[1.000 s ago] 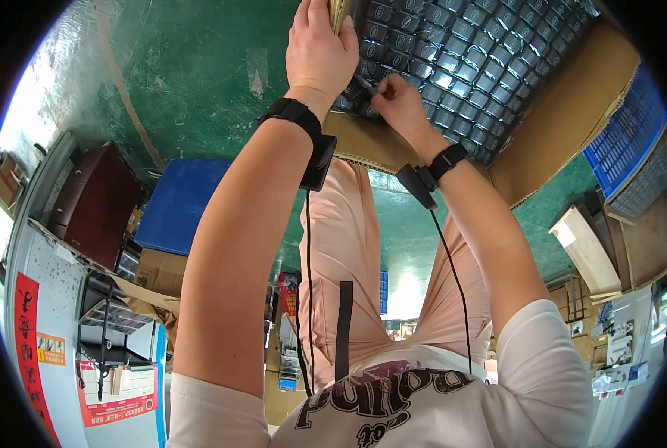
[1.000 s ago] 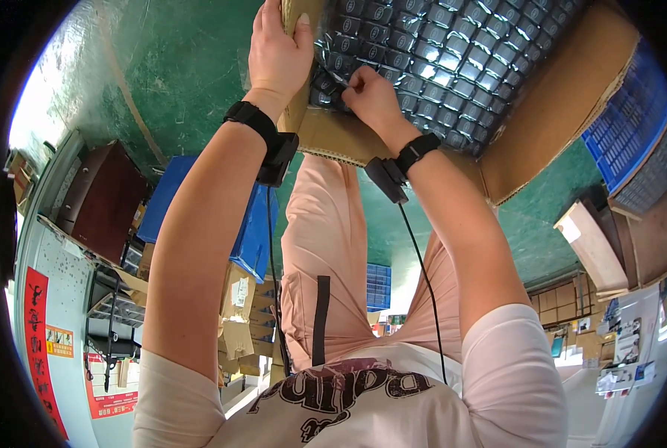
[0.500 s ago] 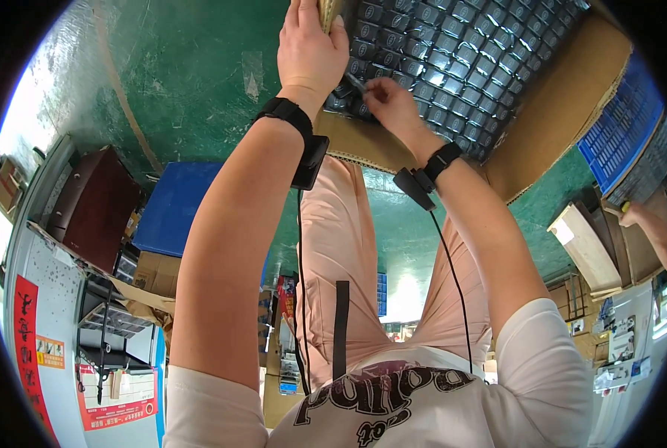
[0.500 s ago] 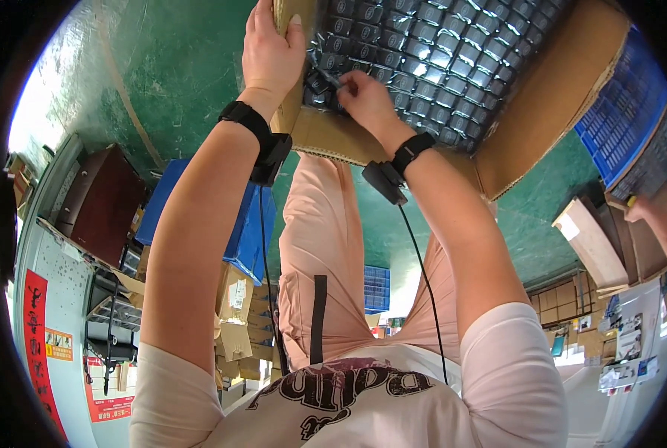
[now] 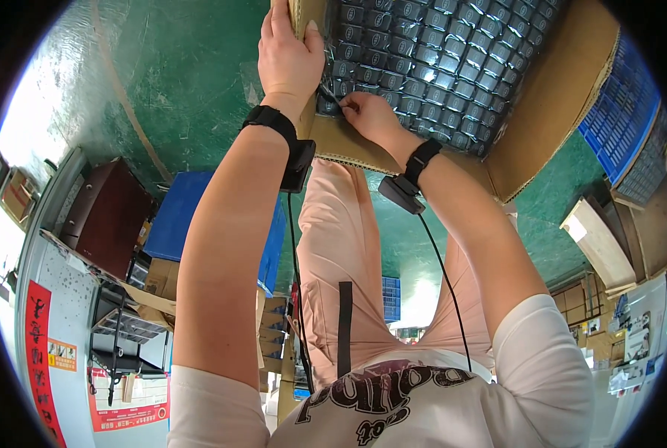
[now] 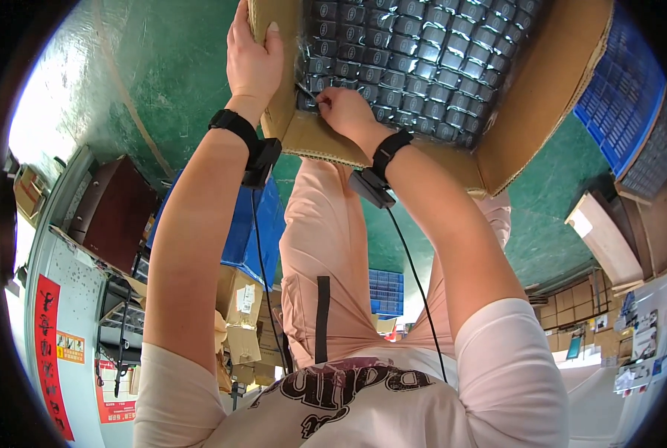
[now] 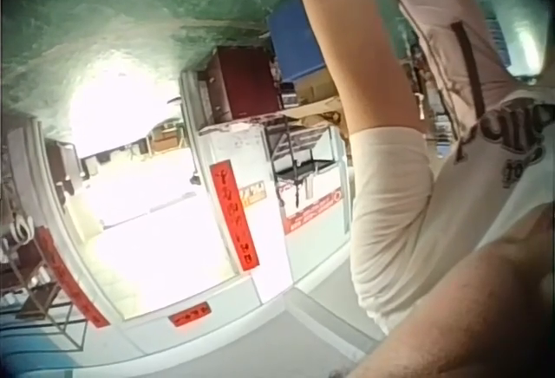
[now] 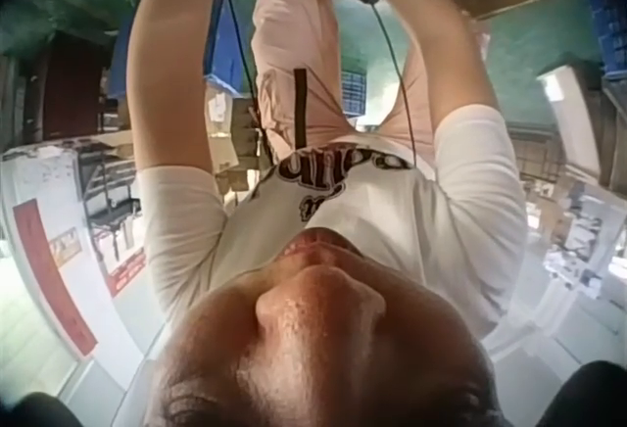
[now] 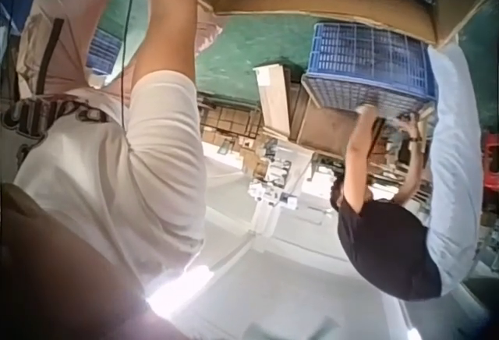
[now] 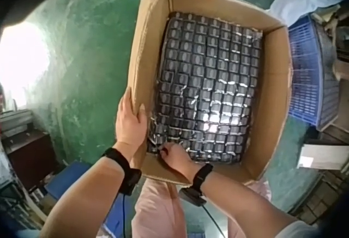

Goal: The person removes a tray of components from a box, places it on a wooden board, and wraps it with plastic film. After smoothing the film over the tray, they lift the wrapped tray and place it into a blue plastic crate.

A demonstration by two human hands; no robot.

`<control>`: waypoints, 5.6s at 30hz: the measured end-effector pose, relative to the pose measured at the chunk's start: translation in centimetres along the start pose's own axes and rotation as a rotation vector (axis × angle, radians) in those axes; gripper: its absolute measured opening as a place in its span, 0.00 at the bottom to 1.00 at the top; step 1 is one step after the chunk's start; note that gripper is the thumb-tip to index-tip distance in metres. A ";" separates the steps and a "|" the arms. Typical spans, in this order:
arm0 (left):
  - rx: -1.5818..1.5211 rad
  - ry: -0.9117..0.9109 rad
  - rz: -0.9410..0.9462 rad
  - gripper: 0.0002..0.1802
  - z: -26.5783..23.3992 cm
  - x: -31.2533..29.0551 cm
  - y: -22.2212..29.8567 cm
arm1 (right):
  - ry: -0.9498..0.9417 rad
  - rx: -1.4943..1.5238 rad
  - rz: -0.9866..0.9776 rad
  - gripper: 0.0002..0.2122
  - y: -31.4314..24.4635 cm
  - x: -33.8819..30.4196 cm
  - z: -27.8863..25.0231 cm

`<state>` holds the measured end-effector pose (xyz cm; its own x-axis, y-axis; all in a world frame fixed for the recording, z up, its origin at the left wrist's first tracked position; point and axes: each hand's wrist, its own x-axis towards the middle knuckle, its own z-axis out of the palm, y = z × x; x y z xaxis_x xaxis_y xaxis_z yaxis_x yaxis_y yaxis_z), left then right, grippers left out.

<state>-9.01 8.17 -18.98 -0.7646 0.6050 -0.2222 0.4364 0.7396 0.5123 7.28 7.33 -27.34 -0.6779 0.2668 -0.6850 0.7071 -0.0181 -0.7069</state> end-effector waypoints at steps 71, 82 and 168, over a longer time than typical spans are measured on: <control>0.617 -0.697 -0.233 0.13 8.0 -9.8 -3.9 | 0.099 0.074 -0.019 0.08 2.0 -1.2 -3.3; 0.218 -0.731 -0.362 0.18 7.2 -8.9 -6.1 | -0.084 -0.221 -0.085 0.09 2.5 -0.9 -1.4; -0.426 -0.227 -0.793 0.11 -15.7 -45.3 -17.4 | -0.152 -1.108 0.399 0.05 30.6 -65.9 -28.1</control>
<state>10.56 -36.77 -4.80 -0.6341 0.0452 -0.7719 -0.4197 0.8184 0.3927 79.25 16.29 1.14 -0.3342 0.3126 -0.8892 0.6118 0.7896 0.0476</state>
